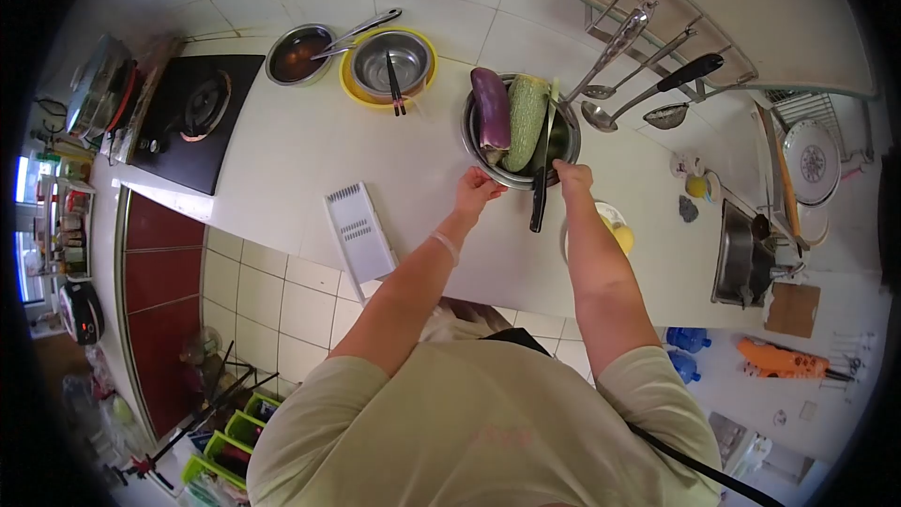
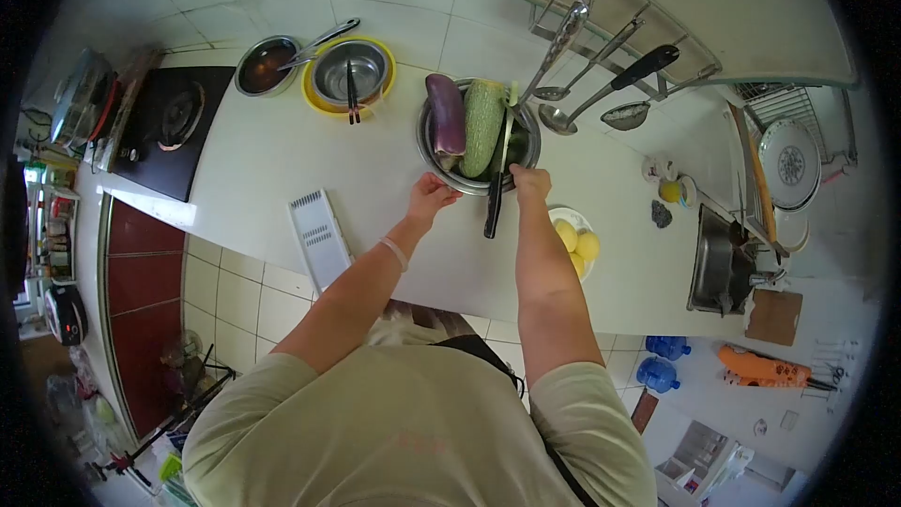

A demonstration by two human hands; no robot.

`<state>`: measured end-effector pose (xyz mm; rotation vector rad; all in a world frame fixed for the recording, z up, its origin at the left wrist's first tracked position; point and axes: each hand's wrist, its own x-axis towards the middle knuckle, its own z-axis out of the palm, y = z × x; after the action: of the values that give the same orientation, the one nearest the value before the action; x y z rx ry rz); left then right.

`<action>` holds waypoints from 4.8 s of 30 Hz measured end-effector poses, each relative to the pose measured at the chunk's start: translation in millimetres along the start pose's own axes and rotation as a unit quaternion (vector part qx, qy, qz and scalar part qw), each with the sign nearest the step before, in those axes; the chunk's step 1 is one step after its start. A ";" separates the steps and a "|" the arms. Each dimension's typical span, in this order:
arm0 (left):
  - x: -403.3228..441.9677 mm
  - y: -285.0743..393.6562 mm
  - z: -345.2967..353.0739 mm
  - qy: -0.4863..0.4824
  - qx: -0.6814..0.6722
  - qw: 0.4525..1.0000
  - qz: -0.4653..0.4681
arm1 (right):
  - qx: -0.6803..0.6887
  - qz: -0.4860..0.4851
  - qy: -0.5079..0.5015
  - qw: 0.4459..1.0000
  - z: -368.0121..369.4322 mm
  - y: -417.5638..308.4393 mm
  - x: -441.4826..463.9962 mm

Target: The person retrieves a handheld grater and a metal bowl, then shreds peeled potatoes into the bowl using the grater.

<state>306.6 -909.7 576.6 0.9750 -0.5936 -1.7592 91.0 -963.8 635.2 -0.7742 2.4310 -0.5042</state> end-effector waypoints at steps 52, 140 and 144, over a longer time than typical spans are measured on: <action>-80.5 60.8 -31.5 0.333 0.197 0.922 0.007 | 0.348 -0.012 -0.257 0.901 -21.1 31.2 -104.9; -264.6 139.2 -128.0 0.285 -0.010 0.957 0.049 | -0.353 -0.549 0.057 0.755 19.4 -257.3 -43.9; -250.0 148.3 -102.9 0.266 0.002 0.964 0.017 | -0.188 -0.531 0.037 0.825 -41.9 -200.0 -119.0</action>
<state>514.7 -730.9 717.3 1.3655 -0.2647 -1.3783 232.2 -1035.9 810.6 -2.3340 1.9562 -0.4227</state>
